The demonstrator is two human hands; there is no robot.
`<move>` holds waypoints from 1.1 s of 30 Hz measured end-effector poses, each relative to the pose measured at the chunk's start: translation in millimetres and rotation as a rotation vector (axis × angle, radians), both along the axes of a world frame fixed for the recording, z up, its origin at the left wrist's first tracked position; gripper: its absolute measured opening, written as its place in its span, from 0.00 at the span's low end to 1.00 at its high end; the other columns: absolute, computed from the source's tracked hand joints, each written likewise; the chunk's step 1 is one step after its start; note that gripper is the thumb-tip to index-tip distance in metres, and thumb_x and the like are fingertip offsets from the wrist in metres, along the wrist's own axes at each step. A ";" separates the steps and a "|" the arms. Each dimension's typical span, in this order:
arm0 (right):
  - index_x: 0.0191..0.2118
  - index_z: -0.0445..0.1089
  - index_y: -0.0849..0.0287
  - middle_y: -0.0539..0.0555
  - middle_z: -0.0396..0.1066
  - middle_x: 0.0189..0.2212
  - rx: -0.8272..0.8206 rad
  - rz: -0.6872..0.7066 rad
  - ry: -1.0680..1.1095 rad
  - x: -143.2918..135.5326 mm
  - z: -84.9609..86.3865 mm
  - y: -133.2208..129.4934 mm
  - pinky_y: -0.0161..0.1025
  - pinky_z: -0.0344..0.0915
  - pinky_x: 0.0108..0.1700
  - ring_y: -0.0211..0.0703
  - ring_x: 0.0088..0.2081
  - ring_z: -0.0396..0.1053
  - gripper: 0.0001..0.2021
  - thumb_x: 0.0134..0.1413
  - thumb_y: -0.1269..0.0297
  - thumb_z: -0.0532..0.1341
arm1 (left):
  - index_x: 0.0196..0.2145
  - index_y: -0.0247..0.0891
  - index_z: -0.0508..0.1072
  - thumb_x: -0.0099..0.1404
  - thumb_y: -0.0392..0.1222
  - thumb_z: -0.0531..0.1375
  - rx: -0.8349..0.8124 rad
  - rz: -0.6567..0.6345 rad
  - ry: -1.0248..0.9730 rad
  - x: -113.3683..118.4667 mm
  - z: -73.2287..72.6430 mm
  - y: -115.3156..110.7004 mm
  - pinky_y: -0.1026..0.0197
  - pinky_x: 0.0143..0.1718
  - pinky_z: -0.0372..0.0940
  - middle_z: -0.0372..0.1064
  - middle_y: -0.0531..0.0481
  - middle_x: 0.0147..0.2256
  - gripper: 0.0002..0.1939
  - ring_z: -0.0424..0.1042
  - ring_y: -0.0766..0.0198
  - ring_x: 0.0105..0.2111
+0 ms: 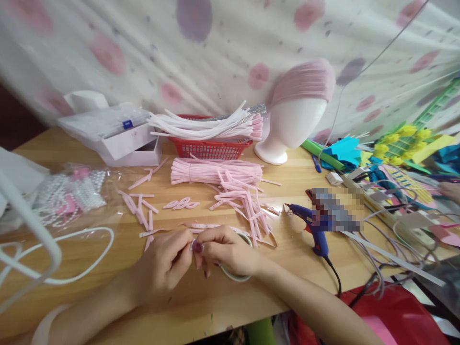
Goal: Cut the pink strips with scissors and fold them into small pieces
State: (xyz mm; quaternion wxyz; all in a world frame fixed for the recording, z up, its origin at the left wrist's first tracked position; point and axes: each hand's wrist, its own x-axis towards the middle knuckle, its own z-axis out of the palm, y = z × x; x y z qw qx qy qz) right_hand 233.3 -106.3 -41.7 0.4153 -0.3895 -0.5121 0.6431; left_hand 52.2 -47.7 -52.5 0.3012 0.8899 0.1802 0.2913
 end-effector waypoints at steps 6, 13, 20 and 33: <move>0.24 0.51 0.55 0.44 0.48 0.20 0.641 -0.110 -0.684 2.3 -0.7 -3.8 0.35 0.47 0.27 0.35 0.23 0.47 0.10 0.52 0.72 0.53 | 0.28 0.42 0.59 0.71 0.49 0.47 -0.722 0.108 0.081 11.0 2.0 -3.7 0.67 0.15 0.50 0.50 0.62 0.18 0.15 0.54 0.71 0.14; 0.25 0.65 0.59 0.47 0.62 0.20 0.264 -0.274 -0.402 5.4 3.3 2.3 0.33 0.55 0.27 0.35 0.23 0.59 0.14 0.61 0.59 0.57 | 0.26 0.41 0.61 0.70 0.50 0.51 -0.873 0.140 -0.089 14.6 9.1 3.3 0.66 0.19 0.64 0.55 0.62 0.17 0.16 0.62 0.70 0.16; 0.29 0.72 0.60 0.45 0.65 0.18 0.015 -0.486 -0.056 4.3 0.2 11.2 0.31 0.60 0.24 0.32 0.19 0.61 0.18 0.50 0.48 0.68 | 0.27 0.40 0.62 0.72 0.49 0.50 -0.819 0.172 -0.140 14.3 9.9 3.1 0.64 0.27 0.68 0.59 0.60 0.21 0.16 0.67 0.68 0.21; 0.22 0.65 0.59 0.43 0.63 0.14 -0.130 -0.460 0.120 -0.1 -4.1 11.1 0.31 0.54 0.23 0.30 0.18 0.57 0.22 0.47 0.49 0.72 | 0.33 0.40 0.65 0.70 0.48 0.52 -0.763 0.042 -0.058 14.1 12.4 -0.9 0.60 0.35 0.67 0.63 0.56 0.27 0.11 0.70 0.64 0.29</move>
